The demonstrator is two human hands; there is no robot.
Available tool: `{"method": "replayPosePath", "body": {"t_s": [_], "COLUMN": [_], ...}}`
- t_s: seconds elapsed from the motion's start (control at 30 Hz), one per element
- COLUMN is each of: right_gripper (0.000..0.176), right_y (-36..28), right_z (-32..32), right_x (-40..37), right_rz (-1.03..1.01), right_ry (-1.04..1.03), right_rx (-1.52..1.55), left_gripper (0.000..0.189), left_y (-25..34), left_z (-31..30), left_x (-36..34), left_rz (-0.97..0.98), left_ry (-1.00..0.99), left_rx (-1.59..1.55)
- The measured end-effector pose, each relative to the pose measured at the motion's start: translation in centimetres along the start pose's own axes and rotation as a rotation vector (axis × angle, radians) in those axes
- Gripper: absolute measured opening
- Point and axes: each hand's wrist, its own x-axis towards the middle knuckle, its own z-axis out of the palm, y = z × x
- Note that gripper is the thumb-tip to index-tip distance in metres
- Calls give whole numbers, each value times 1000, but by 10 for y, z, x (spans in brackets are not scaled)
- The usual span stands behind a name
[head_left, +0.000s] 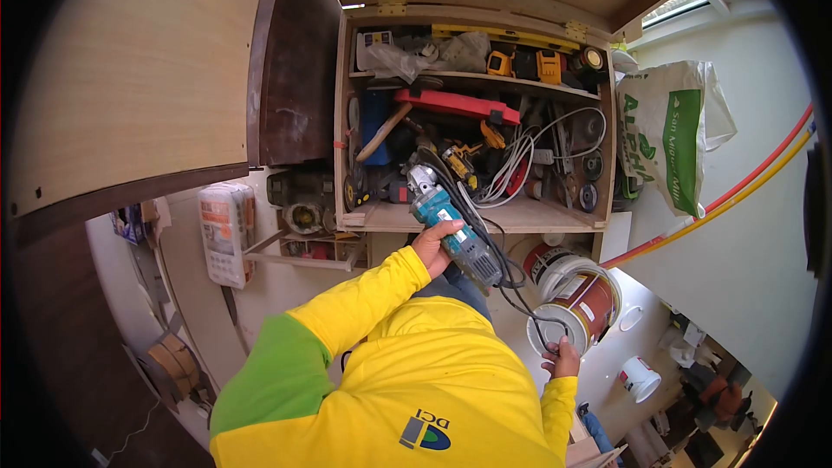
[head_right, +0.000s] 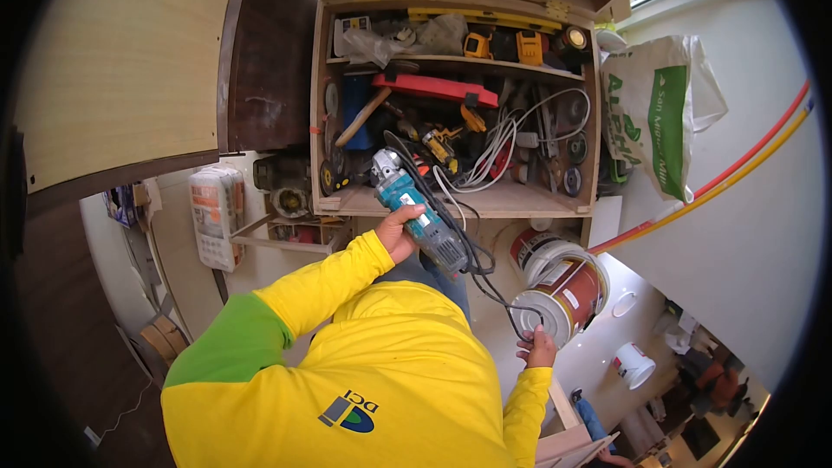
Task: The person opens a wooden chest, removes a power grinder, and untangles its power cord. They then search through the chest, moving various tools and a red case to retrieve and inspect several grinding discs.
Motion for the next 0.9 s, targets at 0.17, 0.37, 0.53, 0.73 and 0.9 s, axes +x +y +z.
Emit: {"method": "replayPosePath", "body": {"t_s": [0.17,0.37,0.53,0.73,0.9], "right_gripper": [39,23,14,17,17], "right_y": [14,21,22,27,16], "right_z": [10,30,37,28,33], "right_x": [22,26,26,33,31], "right_rz": [80,-87,-81,-137,-173], "right_ry": [23,-138,-118,-122,-131], "right_rx": [120,-219,-194,-200,-204], "left_gripper": [36,55,51,34,30], "left_y": [5,12,18,23,26], "left_z": [0,-7,-5,-30,-19], "left_x": [-15,-21,-25,-16,-21], "left_rz": [64,149,113,35,63], "left_ry": [-9,-52,-34,68,78], "left_rx": [333,685,577,229,64]}}
